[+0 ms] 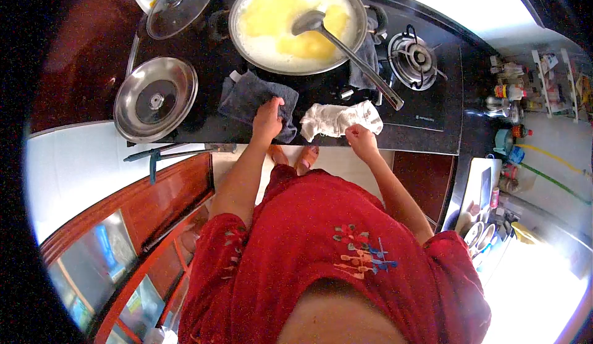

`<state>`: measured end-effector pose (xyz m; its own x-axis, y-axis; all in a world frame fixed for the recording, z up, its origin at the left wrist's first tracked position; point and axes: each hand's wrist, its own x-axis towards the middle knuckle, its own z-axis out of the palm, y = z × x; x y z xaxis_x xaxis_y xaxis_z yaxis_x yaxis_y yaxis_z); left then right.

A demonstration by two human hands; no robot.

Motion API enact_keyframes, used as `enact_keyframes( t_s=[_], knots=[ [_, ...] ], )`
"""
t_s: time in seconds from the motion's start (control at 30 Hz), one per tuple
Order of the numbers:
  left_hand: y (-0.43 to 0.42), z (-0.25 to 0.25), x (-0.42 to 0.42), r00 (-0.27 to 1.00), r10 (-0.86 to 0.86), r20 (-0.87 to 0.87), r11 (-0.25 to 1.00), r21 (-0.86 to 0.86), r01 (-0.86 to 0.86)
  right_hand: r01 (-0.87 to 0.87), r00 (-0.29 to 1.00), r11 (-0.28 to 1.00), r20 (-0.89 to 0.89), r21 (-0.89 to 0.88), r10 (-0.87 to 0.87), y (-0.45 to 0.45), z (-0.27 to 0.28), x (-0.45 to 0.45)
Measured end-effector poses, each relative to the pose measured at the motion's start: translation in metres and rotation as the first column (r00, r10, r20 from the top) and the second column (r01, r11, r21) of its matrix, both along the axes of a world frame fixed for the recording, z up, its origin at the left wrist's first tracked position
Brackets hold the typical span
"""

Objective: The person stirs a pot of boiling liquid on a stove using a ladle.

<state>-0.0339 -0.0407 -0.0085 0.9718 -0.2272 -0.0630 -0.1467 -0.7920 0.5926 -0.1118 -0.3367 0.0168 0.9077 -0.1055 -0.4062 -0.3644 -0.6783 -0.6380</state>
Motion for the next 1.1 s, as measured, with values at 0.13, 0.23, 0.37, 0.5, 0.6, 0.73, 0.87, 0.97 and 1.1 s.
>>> enact_keyframes(
  t_s=[0.13, 0.23, 0.37, 0.5, 0.6, 0.73, 0.87, 0.97, 1.1],
  knots=[
    [0.002, -0.015, 0.001, 1.0, 0.003, 0.004, 0.999, -0.04, -0.002, -0.01, 0.997, 0.994, 0.073, -0.109, 0.018, 0.007, 0.0, 0.022],
    [0.003, -0.02, 0.003, 1.0, 0.003, -0.028, 1.0, -0.004, -0.004, -0.034, 0.994, 0.994, 0.1, -0.104, 0.044, 0.007, -0.02, 0.029],
    [0.003, -0.018, 0.001, 0.999, -0.028, 0.04, 0.999, -0.044, 0.03, -0.03, 0.996, 0.998, 0.082, -0.061, 0.035, 0.01, -0.018, 0.031],
    [0.003, -0.022, 0.001, 0.998, -0.025, 0.053, 0.999, -0.021, 0.026, -0.032, 0.997, 0.999, 0.065, -0.021, 0.033, 0.008, -0.02, 0.032],
    [0.004, -0.024, 0.003, 0.998, -0.051, 0.02, 0.998, -0.022, 0.051, -0.029, 0.993, 0.999, 0.117, -0.02, 0.031, 0.008, -0.025, 0.03],
    [0.005, -0.019, -0.006, 0.998, -0.056, 0.001, 0.998, -0.007, 0.056, -0.056, 0.974, 0.998, 0.219, -0.022, 0.059, 0.009, -0.024, 0.027],
    [0.002, -0.006, -0.027, 0.999, -0.043, -0.023, 0.999, 0.029, 0.044, -0.013, 0.999, 1.0, 0.052, 0.009, 0.012, 0.012, -0.005, 0.032],
    [0.009, 0.006, -0.03, 1.0, -0.01, -0.007, 0.999, -0.036, 0.01, 0.114, 0.983, 0.993, 0.145, 0.006, -0.114, 0.006, -0.015, 0.042],
    [0.021, 0.012, -0.025, 0.972, 0.037, 0.23, 0.98, 0.181, -0.08, 0.227, 0.923, 0.973, 0.324, -0.03, -0.205, 0.01, -0.014, 0.061]
  ],
)
